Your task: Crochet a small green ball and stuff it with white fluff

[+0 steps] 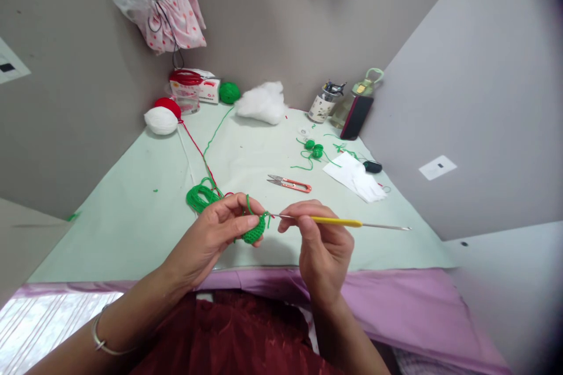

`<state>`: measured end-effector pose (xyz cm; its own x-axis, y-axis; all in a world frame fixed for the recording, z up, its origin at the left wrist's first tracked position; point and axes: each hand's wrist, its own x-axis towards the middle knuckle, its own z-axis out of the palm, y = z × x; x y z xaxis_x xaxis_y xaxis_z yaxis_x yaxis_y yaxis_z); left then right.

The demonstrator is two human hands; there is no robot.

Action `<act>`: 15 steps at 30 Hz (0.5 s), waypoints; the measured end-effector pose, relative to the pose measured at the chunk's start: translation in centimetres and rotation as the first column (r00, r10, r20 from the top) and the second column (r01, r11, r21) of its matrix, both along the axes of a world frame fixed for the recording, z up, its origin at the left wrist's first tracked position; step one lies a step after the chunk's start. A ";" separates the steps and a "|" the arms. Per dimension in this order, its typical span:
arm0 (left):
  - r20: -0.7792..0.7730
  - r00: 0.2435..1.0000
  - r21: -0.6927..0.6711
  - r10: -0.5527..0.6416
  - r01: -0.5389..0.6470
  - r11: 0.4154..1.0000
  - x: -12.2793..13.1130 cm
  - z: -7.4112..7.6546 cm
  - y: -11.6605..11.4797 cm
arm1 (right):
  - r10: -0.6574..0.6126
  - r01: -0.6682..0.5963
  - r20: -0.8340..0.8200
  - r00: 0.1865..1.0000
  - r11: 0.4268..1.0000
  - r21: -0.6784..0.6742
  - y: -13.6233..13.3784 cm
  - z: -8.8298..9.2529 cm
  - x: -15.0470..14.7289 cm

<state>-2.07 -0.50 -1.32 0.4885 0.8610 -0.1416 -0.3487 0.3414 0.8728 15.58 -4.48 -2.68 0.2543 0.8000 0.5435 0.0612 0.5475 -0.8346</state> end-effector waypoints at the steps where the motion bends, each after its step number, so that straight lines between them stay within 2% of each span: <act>1: 0.000 1.000 0.003 0.004 -0.004 1.000 0.0 0.0 0.0 | -0.003 0.003 0.008 1.000 1.000 0.003 0.0 0.0 0.0; 5: -0.013 1.000 0.041 0.006 -0.006 0.999 0.1 -0.3 0.1 | 0.016 -0.016 0.029 0.999 1.000 0.006 0.0 0.1 -0.2; 11: 0.016 1.000 0.049 0.025 -0.026 0.998 0.5 -0.2 -0.1 | 0.141 -0.141 0.005 0.990 0.990 -0.001 0.2 -0.4 -0.6; 15: 0.022 1.000 0.042 -0.022 0.021 0.999 0.3 -0.2 0.0 | 0.138 -0.138 0.017 0.990 0.990 0.007 0.3 -0.8 -0.3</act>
<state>-1.75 -0.53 -1.56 0.5093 0.8554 -0.0944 -0.3611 0.3120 0.8788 15.23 -4.22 -3.47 0.1331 0.8224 0.5532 -0.0016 0.5583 -0.8296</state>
